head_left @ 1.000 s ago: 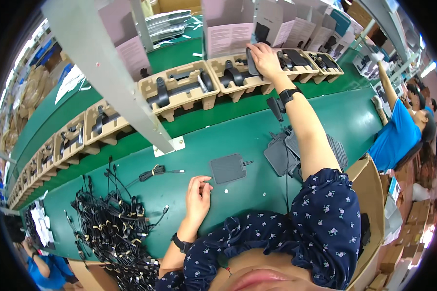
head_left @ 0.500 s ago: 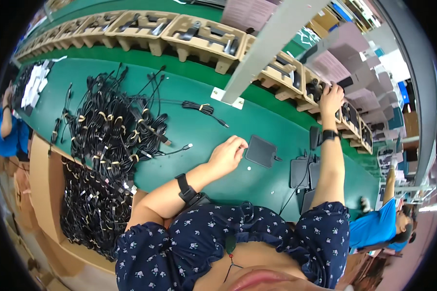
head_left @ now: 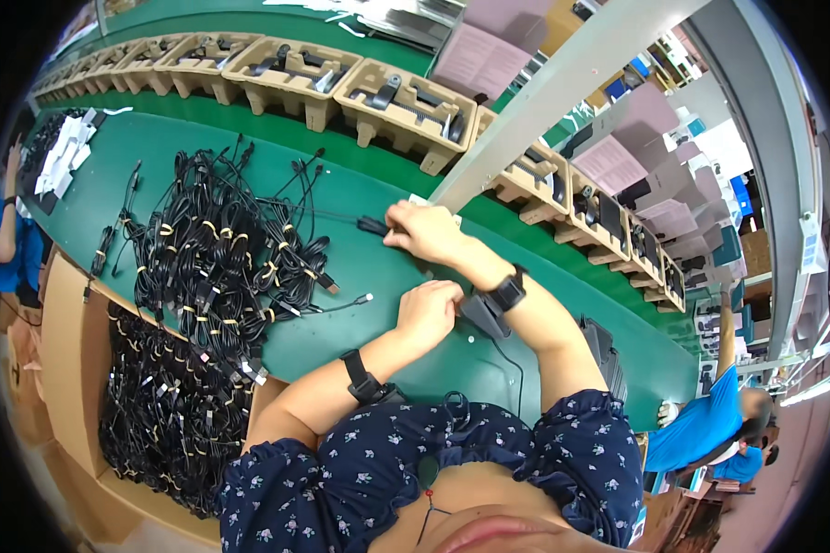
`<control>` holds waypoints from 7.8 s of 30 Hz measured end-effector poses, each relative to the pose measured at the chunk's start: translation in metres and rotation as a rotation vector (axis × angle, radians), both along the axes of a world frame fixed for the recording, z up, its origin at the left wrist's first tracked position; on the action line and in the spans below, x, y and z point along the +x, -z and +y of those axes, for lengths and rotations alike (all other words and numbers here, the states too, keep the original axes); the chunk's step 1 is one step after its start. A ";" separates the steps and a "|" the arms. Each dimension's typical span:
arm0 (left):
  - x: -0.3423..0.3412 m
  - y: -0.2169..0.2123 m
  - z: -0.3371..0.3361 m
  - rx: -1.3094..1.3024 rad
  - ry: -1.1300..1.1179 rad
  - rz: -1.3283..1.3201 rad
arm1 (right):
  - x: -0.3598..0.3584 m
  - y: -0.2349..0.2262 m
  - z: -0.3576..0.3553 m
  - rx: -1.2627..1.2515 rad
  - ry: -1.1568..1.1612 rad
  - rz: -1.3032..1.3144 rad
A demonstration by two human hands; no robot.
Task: Sorting and arranging black electronic components and wiring harnesses on a green assembly line table.
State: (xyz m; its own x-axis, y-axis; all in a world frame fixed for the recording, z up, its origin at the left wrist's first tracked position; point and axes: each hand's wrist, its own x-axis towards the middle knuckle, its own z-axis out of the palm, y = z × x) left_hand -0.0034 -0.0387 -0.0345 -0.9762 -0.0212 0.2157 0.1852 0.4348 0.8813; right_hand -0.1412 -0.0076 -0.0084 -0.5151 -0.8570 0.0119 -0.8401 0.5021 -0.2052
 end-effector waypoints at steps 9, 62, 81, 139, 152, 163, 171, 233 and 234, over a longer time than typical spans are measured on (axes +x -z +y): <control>-0.007 -0.020 -0.018 -0.204 -0.316 0.397 | 0.030 -0.063 0.110 -0.085 0.070 0.039; 0.008 0.012 -0.004 0.785 0.526 -0.581 | -0.182 -0.023 0.265 -0.318 1.176 0.335; 0.007 0.019 -0.004 0.793 0.499 -0.557 | -0.169 -0.035 0.319 -0.099 1.130 0.520; -0.004 0.045 -0.008 0.468 0.463 -0.339 | -0.074 -0.013 0.148 -0.577 0.671 0.692; -0.008 0.062 0.014 1.846 0.513 -0.564 | 0.057 -0.016 -0.104 -0.407 -0.499 0.195; -0.016 0.053 0.020 0.675 0.458 -0.303 | 0.056 -0.045 0.015 -0.734 0.076 -1.023; -0.004 0.016 0.000 1.276 0.555 -0.506 | 0.078 -0.040 0.090 -0.950 0.556 -0.883; -0.012 0.020 -0.006 0.879 0.231 -0.635 | -0.198 -0.013 0.261 0.112 1.007 0.490; -0.012 0.021 -0.005 0.867 0.227 -0.624 | -0.194 -0.011 0.252 0.005 1.051 0.461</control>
